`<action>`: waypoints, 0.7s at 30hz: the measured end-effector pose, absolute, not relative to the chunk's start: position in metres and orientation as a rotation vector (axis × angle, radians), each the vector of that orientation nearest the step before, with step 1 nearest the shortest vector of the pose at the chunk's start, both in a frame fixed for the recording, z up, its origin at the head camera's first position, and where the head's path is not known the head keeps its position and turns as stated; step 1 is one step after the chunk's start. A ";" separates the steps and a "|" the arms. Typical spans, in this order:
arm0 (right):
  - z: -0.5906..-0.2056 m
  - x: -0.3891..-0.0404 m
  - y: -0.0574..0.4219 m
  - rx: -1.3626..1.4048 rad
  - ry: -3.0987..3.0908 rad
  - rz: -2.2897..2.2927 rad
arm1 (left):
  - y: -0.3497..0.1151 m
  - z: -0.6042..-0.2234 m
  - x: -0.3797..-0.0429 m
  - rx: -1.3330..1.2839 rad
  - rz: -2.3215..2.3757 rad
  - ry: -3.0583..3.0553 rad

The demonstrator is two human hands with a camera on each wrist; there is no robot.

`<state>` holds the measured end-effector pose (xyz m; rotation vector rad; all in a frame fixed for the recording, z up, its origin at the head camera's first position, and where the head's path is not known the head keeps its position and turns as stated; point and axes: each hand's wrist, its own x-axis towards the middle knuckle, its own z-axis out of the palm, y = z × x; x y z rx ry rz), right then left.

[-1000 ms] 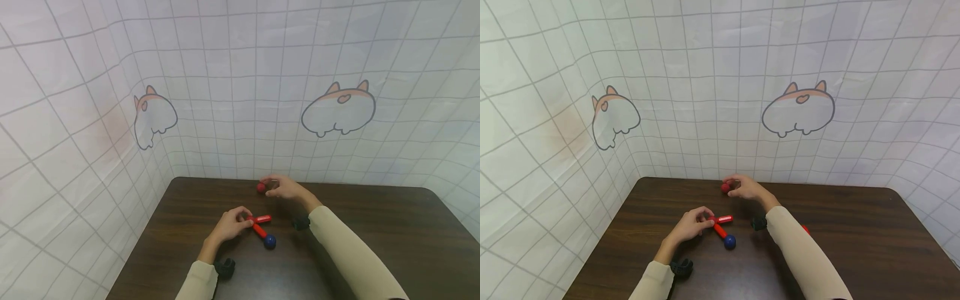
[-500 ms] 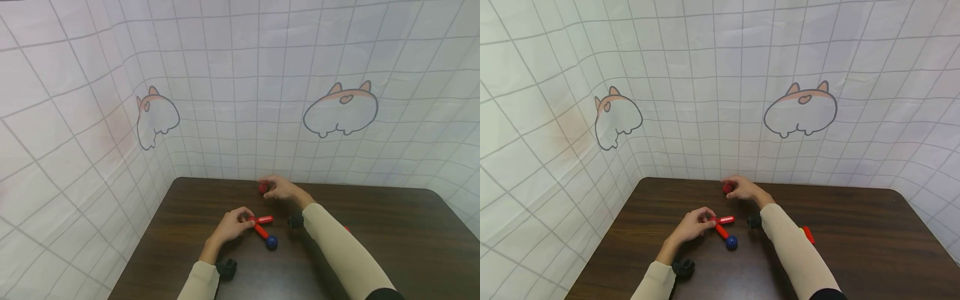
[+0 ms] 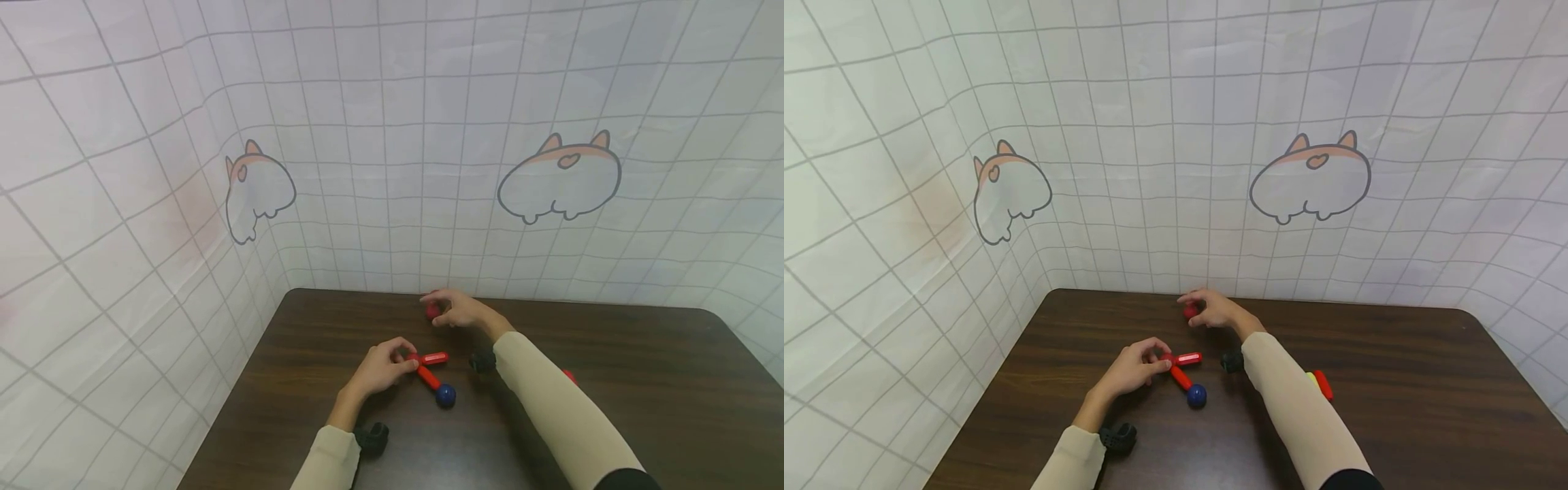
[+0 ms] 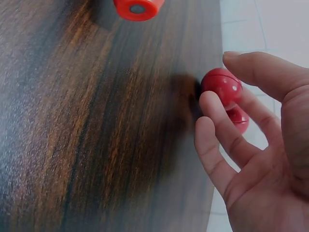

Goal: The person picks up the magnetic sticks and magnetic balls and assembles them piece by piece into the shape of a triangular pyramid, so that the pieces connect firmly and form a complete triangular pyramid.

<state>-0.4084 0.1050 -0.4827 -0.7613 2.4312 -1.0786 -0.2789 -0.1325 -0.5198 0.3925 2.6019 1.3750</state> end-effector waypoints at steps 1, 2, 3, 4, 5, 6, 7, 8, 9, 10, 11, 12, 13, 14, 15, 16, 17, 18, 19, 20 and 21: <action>-0.483 -0.408 0.105 -0.758 2.430 -1.075 | -0.133 -0.520 -0.279 0.392 1.378 2.600; -0.482 -0.407 0.106 -0.757 2.426 -1.071 | -0.133 -0.520 -0.279 0.393 1.381 2.598; -0.482 -0.406 0.106 -0.757 2.425 -1.062 | -0.133 -0.520 -0.279 0.392 1.383 2.596; -0.481 -0.405 0.107 -0.756 2.425 -1.054 | -0.133 -0.521 -0.279 0.392 1.384 2.595; -0.481 -0.404 0.107 -0.753 2.423 -1.047 | -0.133 -0.521 -0.279 0.391 1.386 2.593; -0.480 -0.403 0.107 -0.747 2.421 -1.042 | -0.133 -0.521 -0.279 0.390 1.388 2.592; -0.480 -0.402 0.108 -0.744 2.423 -1.029 | -0.133 -0.520 -0.279 0.389 1.388 2.592; -0.480 -0.402 0.109 -0.743 2.426 -1.019 | -0.133 -0.520 -0.279 0.389 1.388 2.592; -0.480 -0.401 0.110 -0.736 2.427 -1.008 | -0.133 -0.520 -0.279 0.387 1.387 2.592; -0.480 -0.400 0.111 -0.734 2.426 -1.002 | -0.133 -0.520 -0.279 0.386 1.385 2.593; -0.480 -0.400 0.111 -0.734 2.425 -0.994 | -0.132 -0.520 -0.279 0.385 1.385 2.593; -0.480 -0.399 0.112 -0.733 2.422 -0.988 | -0.132 -0.520 -0.279 0.383 1.384 2.593; -0.480 -0.399 0.113 -0.732 2.419 -0.984 | -0.132 -0.520 -0.279 0.383 1.384 2.593; -0.480 -0.398 0.114 -0.726 2.413 -0.982 | -0.132 -0.520 -0.279 0.383 1.383 2.592; -0.481 -0.398 0.114 -0.721 2.407 -0.980 | -0.132 -0.520 -0.279 0.383 1.384 2.592; -0.481 -0.397 0.115 -0.718 2.400 -0.981 | -0.132 -0.520 -0.279 0.383 1.384 2.592; -0.481 -0.396 0.116 -0.712 2.394 -0.981 | -0.132 -0.519 -0.279 0.384 1.384 2.592; -0.481 -0.396 0.116 -0.706 2.388 -0.986 | -0.132 -0.519 -0.278 0.385 1.384 2.593; -0.481 -0.395 0.117 -0.703 2.383 -0.987 | -0.132 -0.519 -0.278 0.387 1.384 2.593; -0.481 -0.394 0.118 -0.702 2.379 -0.988 | -0.132 -0.518 -0.278 0.388 1.385 2.595; -0.481 -0.394 0.118 -0.704 2.375 -0.992 | -0.132 -0.518 -0.278 0.389 1.386 2.596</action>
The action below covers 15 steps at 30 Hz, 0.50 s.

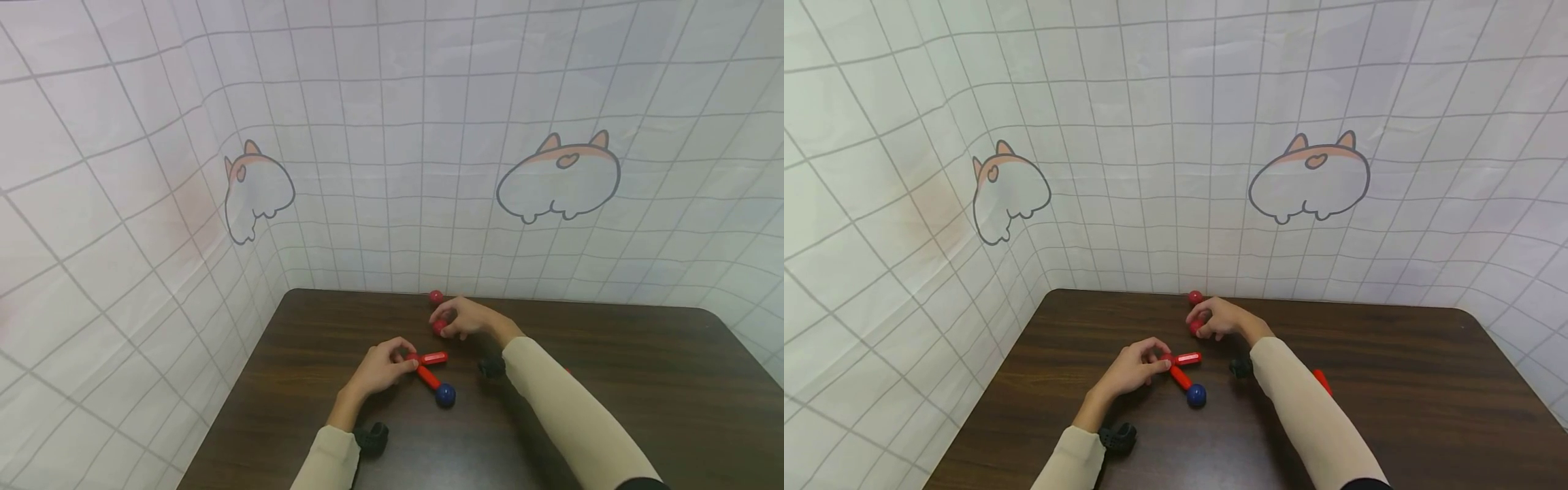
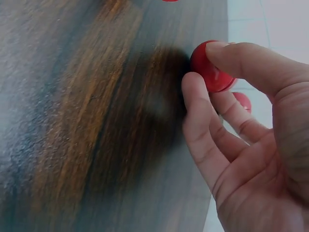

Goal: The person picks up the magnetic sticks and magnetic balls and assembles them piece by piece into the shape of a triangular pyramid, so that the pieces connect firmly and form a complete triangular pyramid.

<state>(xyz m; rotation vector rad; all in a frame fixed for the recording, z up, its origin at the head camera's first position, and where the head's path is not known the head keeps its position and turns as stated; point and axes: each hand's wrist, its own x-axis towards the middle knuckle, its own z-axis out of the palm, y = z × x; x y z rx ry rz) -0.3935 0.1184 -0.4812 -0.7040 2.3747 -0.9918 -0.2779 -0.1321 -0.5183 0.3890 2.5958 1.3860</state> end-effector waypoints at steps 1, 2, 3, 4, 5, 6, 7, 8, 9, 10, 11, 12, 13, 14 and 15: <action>-0.481 -0.393 0.119 -0.705 2.371 -0.995 | -0.132 -0.518 -0.278 0.390 1.386 2.596; -0.481 -0.392 0.120 -0.706 2.368 -0.998 | -0.132 -0.518 -0.278 0.390 1.385 2.598; -0.481 -0.392 0.121 -0.707 2.366 -1.000 | -0.132 -0.519 -0.278 0.390 1.386 2.598; -0.482 -0.391 0.122 -0.708 2.366 -1.001 | -0.132 -0.519 -0.278 0.389 1.387 2.599; -0.482 -0.390 0.123 -0.708 2.366 -1.002 | -0.132 -0.519 -0.278 0.388 1.387 2.599; -0.482 -0.390 0.124 -0.709 2.366 -1.006 | -0.132 -0.519 -0.278 0.387 1.386 2.599; -0.482 -0.389 0.126 -0.709 2.369 -1.006 | -0.132 -0.519 -0.278 0.385 1.386 2.600; -0.482 -0.388 0.127 -0.709 2.373 -1.008 | -0.131 -0.518 -0.278 0.383 1.386 2.600; -0.482 -0.387 0.128 -0.707 2.376 -1.009 | -0.131 -0.518 -0.278 0.381 1.386 2.599; -0.481 -0.386 0.130 -0.705 2.380 -1.012 | -0.131 -0.518 -0.277 0.380 1.385 2.599; -0.481 -0.386 0.132 -0.707 2.383 -1.016 | -0.131 -0.518 -0.277 0.383 1.387 2.598; -0.480 -0.384 0.134 -0.708 2.387 -1.019 | -0.131 -0.518 -0.277 0.381 1.386 2.598; -0.480 -0.384 0.135 -0.712 2.391 -1.021 | -0.131 -0.518 -0.277 0.380 1.383 2.599; -0.479 -0.382 0.137 -0.716 2.394 -1.024 | -0.131 -0.518 -0.277 0.380 1.380 2.600; -0.478 -0.381 0.139 -0.723 2.398 -1.029 | -0.131 -0.517 -0.277 0.382 1.378 2.603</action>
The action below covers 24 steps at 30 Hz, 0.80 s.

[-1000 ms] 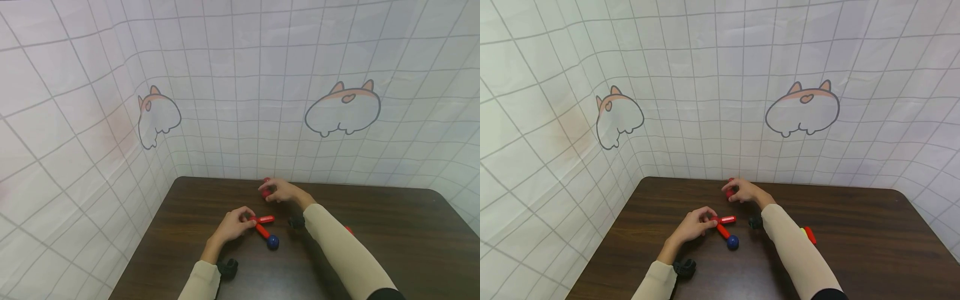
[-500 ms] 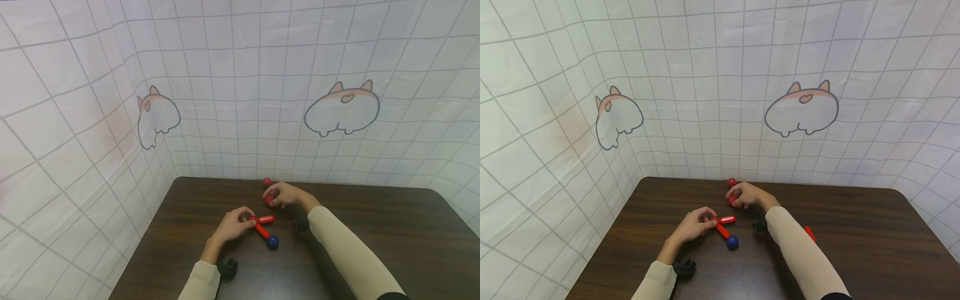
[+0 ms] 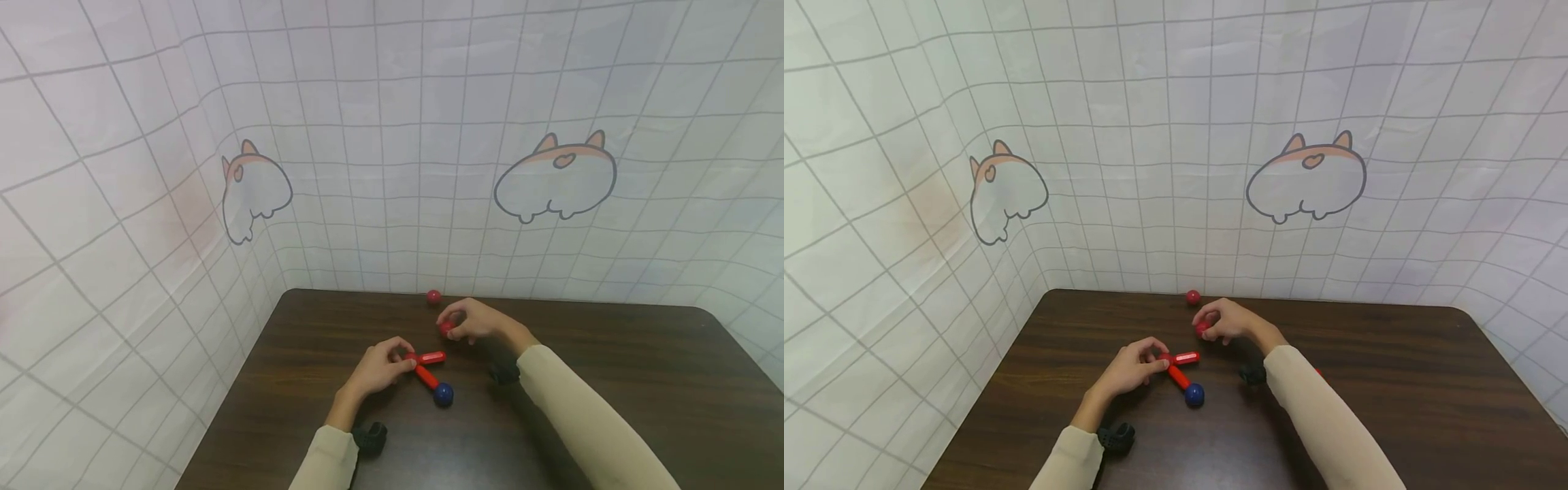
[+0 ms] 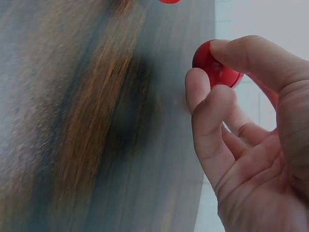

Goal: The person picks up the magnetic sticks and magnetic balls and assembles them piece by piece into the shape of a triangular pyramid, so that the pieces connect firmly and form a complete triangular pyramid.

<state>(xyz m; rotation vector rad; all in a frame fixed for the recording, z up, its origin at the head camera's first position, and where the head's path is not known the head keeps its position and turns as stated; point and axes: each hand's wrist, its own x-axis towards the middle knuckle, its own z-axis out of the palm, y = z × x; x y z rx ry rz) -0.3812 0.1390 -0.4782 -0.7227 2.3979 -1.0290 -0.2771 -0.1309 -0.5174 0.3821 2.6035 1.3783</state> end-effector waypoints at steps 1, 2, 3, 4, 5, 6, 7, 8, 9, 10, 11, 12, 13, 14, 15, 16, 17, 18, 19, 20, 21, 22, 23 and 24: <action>-0.477 -0.380 0.141 -0.731 2.400 -1.035 | -0.131 -0.517 -0.277 0.387 1.378 2.605; -0.477 -0.378 0.143 -0.738 2.401 -1.040 | -0.131 -0.517 -0.277 0.388 1.378 2.605; -0.476 -0.376 0.144 -0.741 2.404 -1.044 | -0.131 -0.516 -0.277 0.386 1.376 2.606; -0.475 -0.375 0.146 -0.744 2.407 -1.050 | -0.131 -0.516 -0.277 0.387 1.377 2.605; -0.474 -0.372 0.148 -0.738 2.408 -1.057 | -0.131 -0.516 -0.277 0.390 1.381 2.604; -0.474 -0.370 0.150 -0.735 2.411 -1.065 | -0.131 -0.516 -0.277 0.392 1.384 2.602; -0.474 -0.369 0.151 -0.733 2.412 -1.072 | -0.131 -0.516 -0.277 0.394 1.386 2.601; -0.474 -0.367 0.153 -0.729 2.415 -1.079 | -0.131 -0.516 -0.277 0.392 1.385 2.600; -0.474 -0.365 0.154 -0.719 2.419 -1.086 | -0.131 -0.516 -0.277 0.397 1.389 2.600; -0.474 -0.364 0.156 -0.714 2.424 -1.093 | -0.131 -0.517 -0.277 0.401 1.392 2.599; -0.474 -0.362 0.157 -0.710 2.428 -1.102 | -0.132 -0.517 -0.277 0.402 1.395 2.599; -0.474 -0.360 0.158 -0.706 2.432 -1.113 | -0.132 -0.517 -0.277 0.402 1.393 2.601; -0.475 -0.359 0.159 -0.700 2.438 -1.124 | -0.132 -0.517 -0.277 0.402 1.393 2.603; -0.475 -0.356 0.159 -0.687 2.443 -1.135 | -0.132 -0.517 -0.277 0.401 1.393 2.603; -0.475 -0.354 0.160 -0.676 2.447 -1.147 | -0.132 -0.517 -0.277 0.404 1.397 2.602; -0.476 -0.352 0.160 -0.671 2.450 -1.164 | -0.132 -0.517 -0.277 0.399 1.394 2.603; -0.477 -0.350 0.160 -0.658 2.451 -1.183 | -0.132 -0.517 -0.277 0.396 1.392 2.604; -0.478 -0.347 0.161 -0.641 2.449 -1.203 | -0.132 -0.517 -0.277 0.395 1.390 2.605; -0.479 -0.345 0.161 -0.634 2.447 -1.224 | -0.131 -0.517 -0.277 0.395 1.393 2.603; -0.480 -0.343 0.161 -0.628 2.445 -1.244 | -0.131 -0.517 -0.277 0.393 1.392 2.603; -0.482 -0.341 0.161 -0.620 2.440 -1.267 | -0.131 -0.517 -0.277 0.389 1.391 2.603; -0.483 -0.338 0.161 -0.616 2.433 -1.291 | -0.131 -0.517 -0.277 0.385 1.391 2.602; -0.485 -0.336 0.161 -0.605 2.431 -1.308 | -0.131 -0.517 -0.277 0.386 1.394 2.600; -0.487 -0.334 0.160 -0.605 2.426 -1.324 | -0.131 -0.517 -0.277 0.385 1.395 2.599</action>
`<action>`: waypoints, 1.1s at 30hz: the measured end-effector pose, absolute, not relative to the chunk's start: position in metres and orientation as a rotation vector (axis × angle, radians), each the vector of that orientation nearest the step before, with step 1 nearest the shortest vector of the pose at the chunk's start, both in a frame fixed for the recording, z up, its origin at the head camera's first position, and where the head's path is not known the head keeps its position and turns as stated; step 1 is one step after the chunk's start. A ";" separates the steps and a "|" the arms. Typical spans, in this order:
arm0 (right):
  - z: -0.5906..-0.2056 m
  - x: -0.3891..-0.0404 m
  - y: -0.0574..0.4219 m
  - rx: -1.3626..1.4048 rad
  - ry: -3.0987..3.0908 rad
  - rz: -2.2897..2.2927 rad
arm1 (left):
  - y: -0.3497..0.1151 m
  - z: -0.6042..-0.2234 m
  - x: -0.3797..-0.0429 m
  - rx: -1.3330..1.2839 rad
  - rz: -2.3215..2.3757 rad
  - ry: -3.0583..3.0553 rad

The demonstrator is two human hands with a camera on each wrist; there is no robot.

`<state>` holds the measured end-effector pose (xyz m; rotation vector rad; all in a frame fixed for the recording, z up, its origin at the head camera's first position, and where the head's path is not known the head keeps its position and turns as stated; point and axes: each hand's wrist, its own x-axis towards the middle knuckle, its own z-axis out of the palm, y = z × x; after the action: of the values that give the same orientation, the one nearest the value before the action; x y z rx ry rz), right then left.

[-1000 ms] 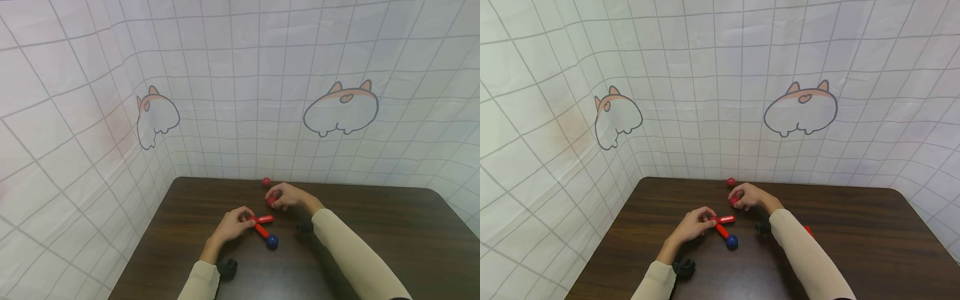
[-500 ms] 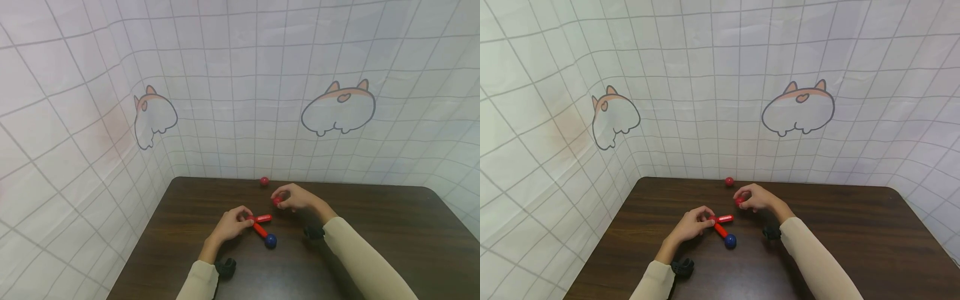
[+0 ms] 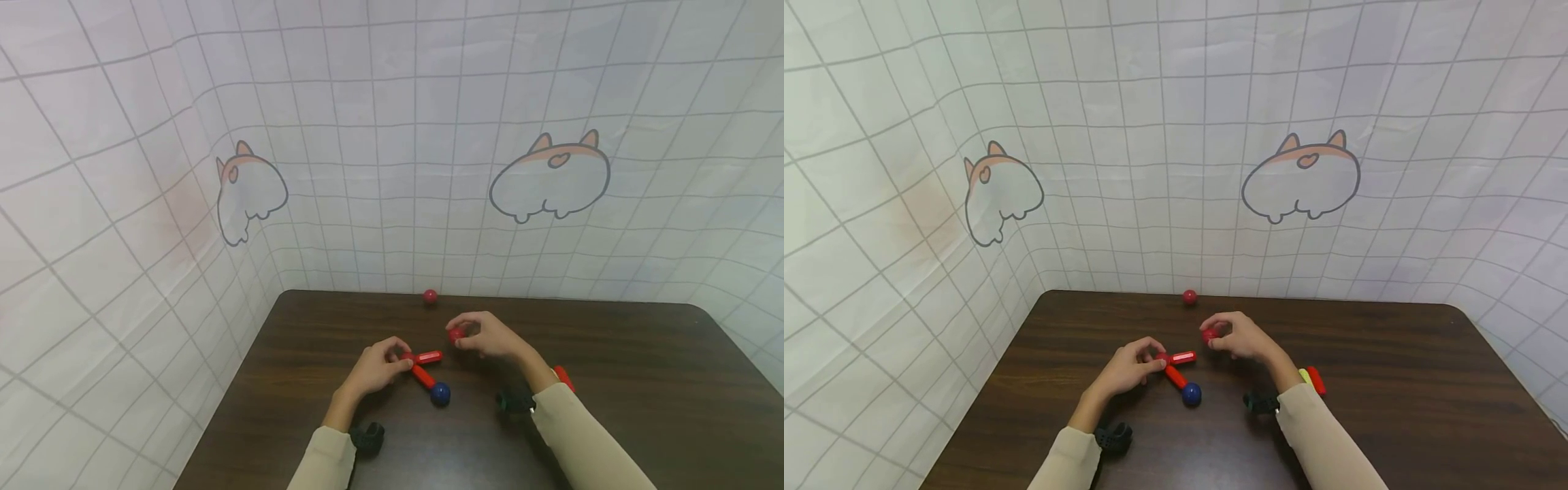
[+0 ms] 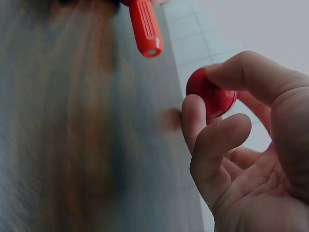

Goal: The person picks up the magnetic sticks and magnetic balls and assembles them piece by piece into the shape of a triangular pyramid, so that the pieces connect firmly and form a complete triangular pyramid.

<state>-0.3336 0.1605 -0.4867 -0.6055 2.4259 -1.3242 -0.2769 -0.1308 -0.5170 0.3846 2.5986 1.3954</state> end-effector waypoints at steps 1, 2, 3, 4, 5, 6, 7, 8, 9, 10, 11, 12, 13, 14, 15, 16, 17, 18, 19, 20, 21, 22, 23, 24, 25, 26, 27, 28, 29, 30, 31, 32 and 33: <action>-0.489 -0.332 0.160 -0.601 2.422 -1.339 | -0.131 -0.517 -0.277 0.382 1.396 2.598; -0.490 -0.330 0.160 -0.593 2.419 -1.349 | -0.130 -0.516 -0.277 0.382 1.395 2.598; -0.492 -0.328 0.159 -0.586 2.416 -1.358 | -0.130 -0.516 -0.276 0.383 1.395 2.598; -0.494 -0.326 0.159 -0.581 2.417 -1.364 | -0.130 -0.515 -0.276 0.380 1.395 2.599; -0.496 -0.324 0.158 -0.578 2.417 -1.369 | -0.130 -0.515 -0.276 0.375 1.391 2.600; -0.497 -0.323 0.157 -0.587 2.412 -1.377 | -0.130 -0.515 -0.276 0.370 1.388 2.602; -0.498 -0.321 0.157 -0.585 2.410 -1.382 | -0.130 -0.515 -0.275 0.366 1.385 2.604; -0.499 -0.320 0.156 -0.590 2.408 -1.387 | -0.130 -0.515 -0.275 0.363 1.383 2.606; -0.501 -0.318 0.155 -0.595 2.405 -1.393 | -0.130 -0.515 -0.275 0.358 1.379 2.607; -0.502 -0.317 0.155 -0.601 2.399 -1.402 | -0.130 -0.515 -0.275 0.360 1.378 2.608; -0.502 -0.315 0.154 -0.606 2.393 -1.409 | -0.130 -0.515 -0.275 0.362 1.378 2.609; -0.503 -0.314 0.153 -0.607 2.389 -1.416 | -0.130 -0.515 -0.275 0.364 1.378 2.609; -0.504 -0.313 0.153 -0.603 2.384 -1.424 | -0.130 -0.514 -0.274 0.366 1.378 2.609; -0.504 -0.312 0.152 -0.603 2.375 -1.436 | -0.130 -0.514 -0.274 0.367 1.379 2.608; -0.505 -0.311 0.152 -0.601 2.371 -1.442 | -0.130 -0.514 -0.274 0.367 1.379 2.606; -0.506 -0.310 0.151 -0.597 2.370 -1.445 | -0.130 -0.513 -0.274 0.368 1.380 2.604; -0.507 -0.310 0.151 -0.594 2.370 -1.447 | -0.130 -0.513 -0.274 0.362 1.380 2.602; -0.507 -0.310 0.150 -0.590 2.369 -1.450 | -0.130 -0.513 -0.273 0.367 1.382 2.601; -0.508 -0.309 0.150 -0.587 2.368 -1.453 | -0.130 -0.513 -0.273 0.366 1.381 2.601; -0.509 -0.309 0.149 -0.585 2.369 -1.456 | -0.130 -0.513 -0.273 0.365 1.380 2.602; -0.510 -0.309 0.149 -0.581 2.374 -1.453 | -0.130 -0.513 -0.273 0.366 1.380 2.602; -0.510 -0.309 0.148 -0.579 2.375 -1.455 | -0.130 -0.513 -0.273 0.366 1.382 2.601; -0.511 -0.309 0.148 -0.577 2.375 -1.457 | -0.130 -0.513 -0.273 0.367 1.382 2.603; -0.511 -0.308 0.148 -0.577 2.375 -1.459 | -0.130 -0.513 -0.273 0.367 1.383 2.603; -0.511 -0.308 0.147 -0.576 2.376 -1.457 | -0.130 -0.513 -0.272 0.363 1.384 2.602; -0.511 -0.308 0.147 -0.573 2.378 -1.454 | -0.130 -0.513 -0.272 0.371 1.388 2.603; -0.511 -0.308 0.146 -0.573 2.381 -1.446 | -0.130 -0.513 -0.272 0.372 1.388 2.603; -0.511 -0.307 0.146 -0.572 2.383 -1.445 | -0.130 -0.513 -0.272 0.372 1.389 2.603; -0.511 -0.307 0.145 -0.571 2.383 -1.443 | -0.130 -0.513 -0.271 0.372 1.389 2.603; -0.511 -0.306 0.145 -0.574 2.384 -1.442 | -0.130 -0.513 -0.271 0.371 1.390 2.602; -0.511 -0.306 0.145 -0.571 2.386 -1.441 | -0.130 -0.513 -0.271 0.372 1.391 2.602; -0.511 -0.305 0.144 -0.572 2.387 -1.440 | -0.130 -0.513 -0.271 0.371 1.392 2.602; -0.511 -0.305 0.144 -0.568 2.389 -1.441 | -0.130 -0.513 -0.271 0.365 1.392 2.600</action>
<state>-0.3045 0.1438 -0.5111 -0.5683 2.3886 -1.4414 -0.2706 -0.1304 -0.5131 0.3655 2.5998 1.3922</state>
